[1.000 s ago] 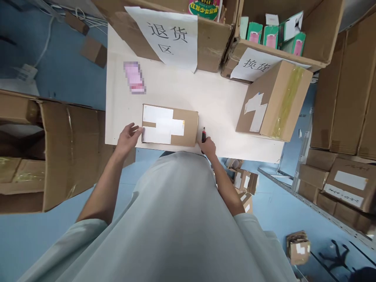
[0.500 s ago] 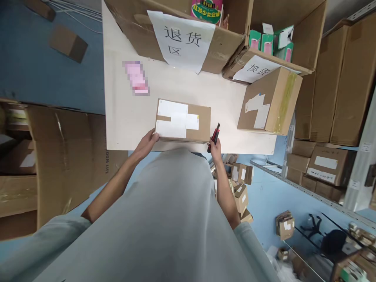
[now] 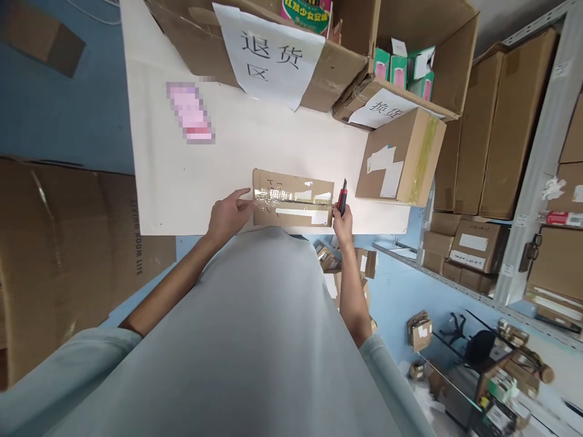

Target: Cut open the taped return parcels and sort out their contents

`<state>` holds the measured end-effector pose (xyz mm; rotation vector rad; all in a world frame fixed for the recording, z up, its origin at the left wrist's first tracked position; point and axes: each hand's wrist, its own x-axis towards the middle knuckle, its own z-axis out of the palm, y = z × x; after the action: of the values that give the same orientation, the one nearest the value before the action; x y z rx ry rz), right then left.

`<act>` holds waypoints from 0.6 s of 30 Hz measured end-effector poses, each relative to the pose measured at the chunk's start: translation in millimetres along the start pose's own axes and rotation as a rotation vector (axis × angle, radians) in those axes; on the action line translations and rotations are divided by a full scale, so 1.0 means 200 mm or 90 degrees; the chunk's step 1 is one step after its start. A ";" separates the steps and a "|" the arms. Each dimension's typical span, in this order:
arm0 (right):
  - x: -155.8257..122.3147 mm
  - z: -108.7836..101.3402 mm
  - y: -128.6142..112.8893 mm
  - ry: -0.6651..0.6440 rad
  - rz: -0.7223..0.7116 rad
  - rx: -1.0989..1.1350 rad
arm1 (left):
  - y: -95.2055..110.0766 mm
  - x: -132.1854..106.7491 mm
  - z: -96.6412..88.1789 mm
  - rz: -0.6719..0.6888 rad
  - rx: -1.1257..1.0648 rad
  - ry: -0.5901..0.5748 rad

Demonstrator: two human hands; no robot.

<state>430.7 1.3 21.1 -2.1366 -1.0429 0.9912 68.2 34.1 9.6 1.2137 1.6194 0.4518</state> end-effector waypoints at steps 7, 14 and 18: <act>-0.01 -0.06 -0.25 0.000 -0.121 -0.293 | -0.03 -0.02 0.07 0.116 -0.048 0.033; -0.07 0.12 -0.63 -0.398 -0.382 -0.467 | -0.05 -0.01 0.11 0.106 -0.107 0.017; -0.08 0.25 -0.76 -0.501 -0.439 -0.676 | -0.08 0.01 0.13 0.094 -0.132 0.023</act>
<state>321.7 78.4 109.6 -1.6884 -2.9526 1.0194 82.8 21.7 -14.9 1.1773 1.4778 0.7199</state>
